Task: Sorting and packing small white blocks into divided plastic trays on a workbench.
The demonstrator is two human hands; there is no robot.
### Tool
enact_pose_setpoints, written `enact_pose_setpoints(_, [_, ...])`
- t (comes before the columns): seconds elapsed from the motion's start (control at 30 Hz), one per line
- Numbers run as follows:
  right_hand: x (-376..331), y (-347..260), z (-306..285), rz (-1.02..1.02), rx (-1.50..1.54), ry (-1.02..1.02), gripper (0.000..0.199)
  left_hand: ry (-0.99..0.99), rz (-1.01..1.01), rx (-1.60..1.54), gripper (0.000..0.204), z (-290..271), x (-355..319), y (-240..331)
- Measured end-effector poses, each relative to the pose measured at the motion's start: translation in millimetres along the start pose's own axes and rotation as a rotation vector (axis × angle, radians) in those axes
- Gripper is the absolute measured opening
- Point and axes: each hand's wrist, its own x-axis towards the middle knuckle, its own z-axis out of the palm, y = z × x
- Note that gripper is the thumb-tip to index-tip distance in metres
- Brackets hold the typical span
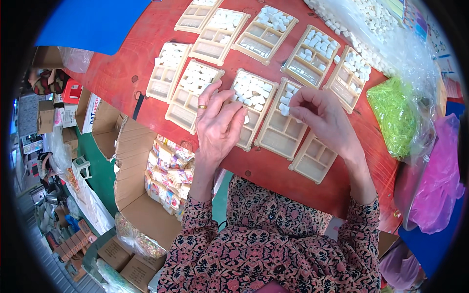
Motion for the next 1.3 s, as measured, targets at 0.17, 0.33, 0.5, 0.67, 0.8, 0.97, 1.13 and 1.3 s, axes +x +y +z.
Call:
enact_pose_setpoints(0.17, [-8,1,5,-0.06,-0.169,0.037,0.006,-0.021,0.014,0.021,0.019,-2,3,4])
enact_pose_setpoints(0.33, [-7,0,13,-0.141,-0.302,0.056,0.007,-0.045,0.01,0.047,0.02,-2,2,4])
enact_pose_setpoints(0.5, [-10,-2,18,-0.197,-0.383,0.066,0.007,-0.025,0.013,0.029,0.02,-2,1,3])
enact_pose_setpoints(0.67, [-13,-6,17,-0.188,-0.454,0.056,0.008,-0.008,0.024,0.018,0.02,-2,0,2])
enact_pose_setpoints(0.8, [-9,-11,15,-0.233,-0.486,0.086,0.007,0.007,0.0,0.016,0.021,-5,-1,3])
enact_pose_setpoints(0.97, [-7,-18,10,-0.165,-0.451,0.091,0.006,-0.041,-0.036,0.053,0.021,-14,1,16])
enact_pose_setpoints(1.13, [-9,-8,4,-0.149,-0.46,0.103,0.006,-0.15,-0.071,0.083,0.018,-16,1,17])
enact_pose_setpoints(1.3, [-15,-1,3,-0.153,-0.482,0.065,0.008,-0.187,-0.056,0.12,0.018,-18,4,21])
